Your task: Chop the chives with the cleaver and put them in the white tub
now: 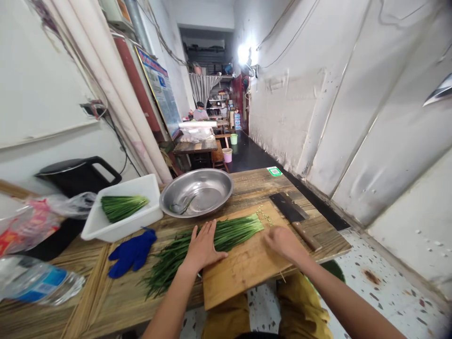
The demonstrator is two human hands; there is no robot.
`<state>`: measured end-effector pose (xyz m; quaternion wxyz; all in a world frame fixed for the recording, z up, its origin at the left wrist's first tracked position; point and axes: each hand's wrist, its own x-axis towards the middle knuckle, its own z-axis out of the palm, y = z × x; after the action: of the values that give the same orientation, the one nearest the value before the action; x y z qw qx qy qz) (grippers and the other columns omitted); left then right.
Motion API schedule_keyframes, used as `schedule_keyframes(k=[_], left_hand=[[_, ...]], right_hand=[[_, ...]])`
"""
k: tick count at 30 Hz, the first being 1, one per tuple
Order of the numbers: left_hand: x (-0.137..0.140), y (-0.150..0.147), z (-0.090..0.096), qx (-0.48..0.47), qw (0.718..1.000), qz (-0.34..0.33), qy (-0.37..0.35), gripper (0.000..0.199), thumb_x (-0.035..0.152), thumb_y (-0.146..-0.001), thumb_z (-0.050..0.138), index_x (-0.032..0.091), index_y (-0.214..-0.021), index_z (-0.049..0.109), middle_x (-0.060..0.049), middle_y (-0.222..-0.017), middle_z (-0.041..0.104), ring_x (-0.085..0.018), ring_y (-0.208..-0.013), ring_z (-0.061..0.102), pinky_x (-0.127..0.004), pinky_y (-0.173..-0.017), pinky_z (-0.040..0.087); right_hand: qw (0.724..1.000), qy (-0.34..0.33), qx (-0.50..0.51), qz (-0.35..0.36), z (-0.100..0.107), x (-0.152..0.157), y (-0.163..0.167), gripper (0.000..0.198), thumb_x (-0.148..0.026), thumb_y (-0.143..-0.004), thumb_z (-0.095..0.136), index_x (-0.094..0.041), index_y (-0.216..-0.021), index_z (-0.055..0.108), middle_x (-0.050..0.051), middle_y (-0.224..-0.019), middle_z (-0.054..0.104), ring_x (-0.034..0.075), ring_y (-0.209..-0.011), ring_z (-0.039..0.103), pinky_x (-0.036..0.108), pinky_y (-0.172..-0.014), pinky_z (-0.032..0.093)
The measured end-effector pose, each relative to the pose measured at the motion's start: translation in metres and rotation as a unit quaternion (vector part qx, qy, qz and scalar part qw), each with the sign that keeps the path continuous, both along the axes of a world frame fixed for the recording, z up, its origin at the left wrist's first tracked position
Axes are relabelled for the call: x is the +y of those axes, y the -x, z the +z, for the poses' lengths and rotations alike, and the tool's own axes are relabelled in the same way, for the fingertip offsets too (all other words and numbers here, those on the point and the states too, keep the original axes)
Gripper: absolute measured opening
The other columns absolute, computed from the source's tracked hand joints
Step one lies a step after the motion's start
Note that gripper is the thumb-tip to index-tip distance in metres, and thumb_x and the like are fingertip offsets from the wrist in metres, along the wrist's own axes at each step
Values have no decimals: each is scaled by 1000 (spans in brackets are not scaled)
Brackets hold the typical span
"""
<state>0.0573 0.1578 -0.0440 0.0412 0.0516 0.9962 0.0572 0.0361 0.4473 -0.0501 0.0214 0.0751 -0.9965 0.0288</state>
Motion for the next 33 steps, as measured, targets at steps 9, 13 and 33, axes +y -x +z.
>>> schedule_keyframes(k=[9, 13, 33], left_hand=[[-4, -2, 6, -27, 999, 8, -23, 121, 63, -62, 69, 9, -156, 15, -16, -159, 26, -29, -148, 23, -51, -122, 6], [-6, 0, 4, -35, 999, 17, -26, 122, 62, -61, 70, 12, -156, 14, -16, -159, 26, -30, -148, 23, -52, -121, 11], [60, 37, -13, 15, 995, -95, 1, 94, 66, -89, 40, 3, -154, 16, -16, -160, 21, -27, -149, 20, -54, -122, 2]], right_hand=[[999, -1, -36, 3, 2, -24, -2, 25, -19, -92, 45, -8, -97, 67, 15, -92, 73, 21, -80, 69, 28, -66, 44], [1000, 1, 8, 23, 8, -15, 2, 22, -18, -93, 43, -10, -94, 64, 13, -91, 71, 19, -82, 67, 26, -70, 44], [999, -9, 46, -16, -15, 2, 5, 28, -26, -98, 37, -12, -94, 61, 13, -93, 71, 23, -84, 69, 30, -68, 43]])
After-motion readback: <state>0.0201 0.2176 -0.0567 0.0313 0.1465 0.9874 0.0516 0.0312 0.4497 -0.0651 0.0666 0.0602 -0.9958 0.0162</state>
